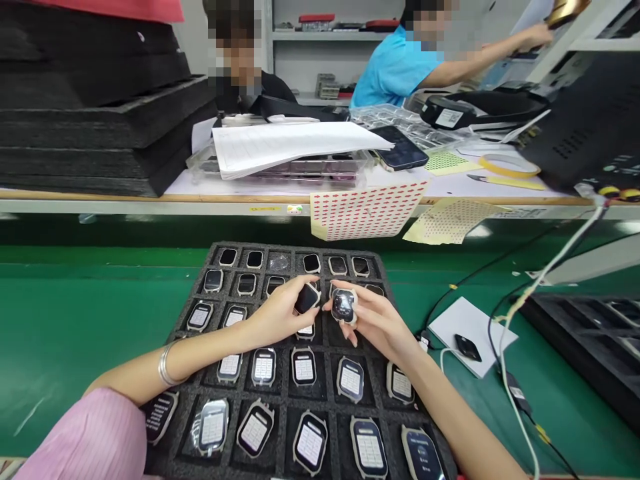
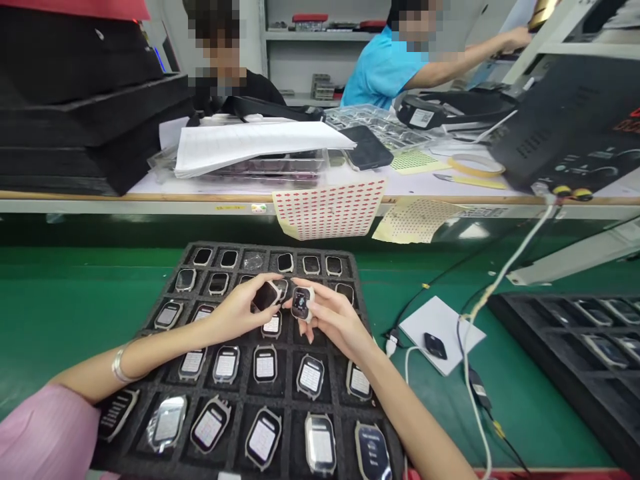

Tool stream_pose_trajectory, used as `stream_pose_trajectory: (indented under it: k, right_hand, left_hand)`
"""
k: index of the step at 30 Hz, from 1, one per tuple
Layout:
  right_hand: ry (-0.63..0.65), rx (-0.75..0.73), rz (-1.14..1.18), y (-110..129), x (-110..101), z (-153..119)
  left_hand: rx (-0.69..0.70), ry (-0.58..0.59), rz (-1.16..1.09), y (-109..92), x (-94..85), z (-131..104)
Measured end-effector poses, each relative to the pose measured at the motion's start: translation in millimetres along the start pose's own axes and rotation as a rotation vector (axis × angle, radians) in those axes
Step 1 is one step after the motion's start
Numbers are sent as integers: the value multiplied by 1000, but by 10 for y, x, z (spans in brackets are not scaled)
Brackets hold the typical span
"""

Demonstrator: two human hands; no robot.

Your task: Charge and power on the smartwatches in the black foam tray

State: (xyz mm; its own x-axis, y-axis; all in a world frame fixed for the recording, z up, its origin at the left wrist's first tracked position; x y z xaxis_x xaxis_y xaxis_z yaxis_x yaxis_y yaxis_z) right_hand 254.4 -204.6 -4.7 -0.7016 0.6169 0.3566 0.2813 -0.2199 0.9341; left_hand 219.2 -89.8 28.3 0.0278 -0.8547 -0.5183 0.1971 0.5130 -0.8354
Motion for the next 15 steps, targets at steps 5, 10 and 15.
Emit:
stream_pose_trajectory:
  k: [5,10,15]
  right_hand:
    - [-18,-17,-33,16,-26,18]
    - [-90,-17,-103,24,-121,8]
    - [-140,-64,-282,67,-322,48]
  left_hand:
    - [54,9,68,-7,26,6]
    - [64,80,96,-37,56,12]
    - [144,56,78,-95,-48,79]
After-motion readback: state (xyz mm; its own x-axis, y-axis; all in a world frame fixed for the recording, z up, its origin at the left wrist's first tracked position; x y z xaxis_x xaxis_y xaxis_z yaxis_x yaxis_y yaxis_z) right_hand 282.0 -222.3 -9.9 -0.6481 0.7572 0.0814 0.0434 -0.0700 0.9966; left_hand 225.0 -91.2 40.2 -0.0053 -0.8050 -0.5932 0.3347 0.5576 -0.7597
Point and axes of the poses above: each hand's wrist, its own z-axis towards the middle knuckle, its own x-axis out of the palm, y = z × x, the point moved 10 cm from there along z, towards the middle knuckle, and after that the axes turned 3 degrees about -x, right-handed, at the moved point
